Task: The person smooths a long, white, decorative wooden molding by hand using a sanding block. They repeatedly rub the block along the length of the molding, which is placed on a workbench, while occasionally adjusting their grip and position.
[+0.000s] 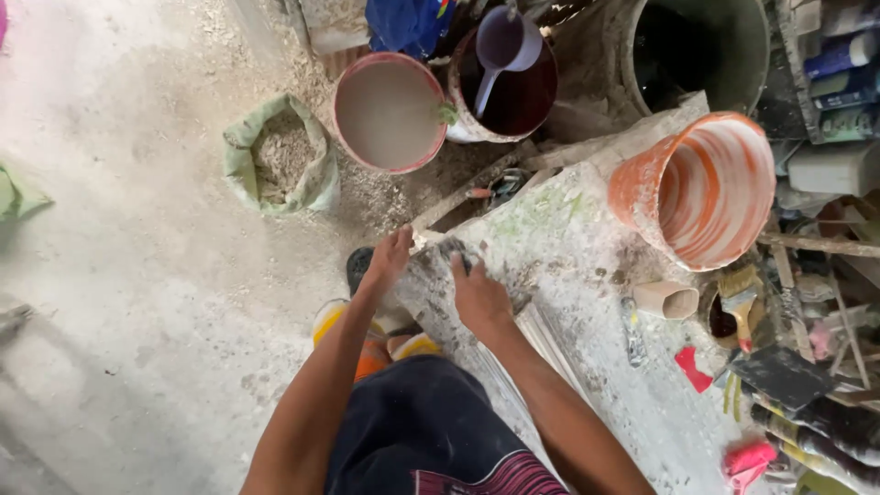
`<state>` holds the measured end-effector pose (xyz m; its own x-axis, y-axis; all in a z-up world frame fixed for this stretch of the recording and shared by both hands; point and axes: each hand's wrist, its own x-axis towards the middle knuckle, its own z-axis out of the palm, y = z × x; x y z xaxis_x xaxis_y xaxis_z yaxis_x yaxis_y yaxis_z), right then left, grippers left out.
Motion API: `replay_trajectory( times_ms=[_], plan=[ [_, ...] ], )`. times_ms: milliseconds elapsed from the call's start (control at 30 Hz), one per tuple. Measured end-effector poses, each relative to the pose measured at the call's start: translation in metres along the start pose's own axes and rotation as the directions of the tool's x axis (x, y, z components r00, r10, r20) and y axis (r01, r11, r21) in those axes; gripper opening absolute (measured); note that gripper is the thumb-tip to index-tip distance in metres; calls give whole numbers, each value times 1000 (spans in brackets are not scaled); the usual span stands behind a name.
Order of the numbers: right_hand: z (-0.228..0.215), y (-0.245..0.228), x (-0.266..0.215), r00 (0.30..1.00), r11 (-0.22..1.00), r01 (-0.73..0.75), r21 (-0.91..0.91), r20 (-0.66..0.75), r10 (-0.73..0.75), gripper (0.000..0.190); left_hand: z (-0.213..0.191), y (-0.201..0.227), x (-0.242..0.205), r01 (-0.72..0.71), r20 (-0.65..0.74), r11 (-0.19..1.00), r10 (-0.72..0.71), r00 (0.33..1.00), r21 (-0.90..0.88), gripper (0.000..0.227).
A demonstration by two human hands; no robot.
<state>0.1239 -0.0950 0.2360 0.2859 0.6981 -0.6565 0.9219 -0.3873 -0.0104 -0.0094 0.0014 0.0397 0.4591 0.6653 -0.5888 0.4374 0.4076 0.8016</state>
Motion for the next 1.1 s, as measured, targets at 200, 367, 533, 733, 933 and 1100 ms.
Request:
replay_trajectory(
  times_ms=[200,367,533,733,933,1100],
  plan=[
    [66,100,38,995,657,-89,748,91,31,29,12,-36,32,52,69,999,-53,996,9,78],
    [-16,34,70,935,426,-316,847,203,291,15,4,-24,17,128,112,985,-114,987,-119,81],
    [68,-4,62,856,731,463,501,-41,-515,10,-25,2,-7,305,228,904,-242,943,-298,81],
    [4,-51,19,956,367,-228,902,136,259,32,-63,-46,-15,341,262,697,-223,939,-631,82],
    [5,-50,-19,901,112,-406,907,418,-118,31,-120,32,-19,420,137,600,-459,878,-681,74],
    [48,-23,-74,971,829,68,555,-228,73,45,-136,28,-19,167,12,982,-167,986,-82,83]
  ],
)
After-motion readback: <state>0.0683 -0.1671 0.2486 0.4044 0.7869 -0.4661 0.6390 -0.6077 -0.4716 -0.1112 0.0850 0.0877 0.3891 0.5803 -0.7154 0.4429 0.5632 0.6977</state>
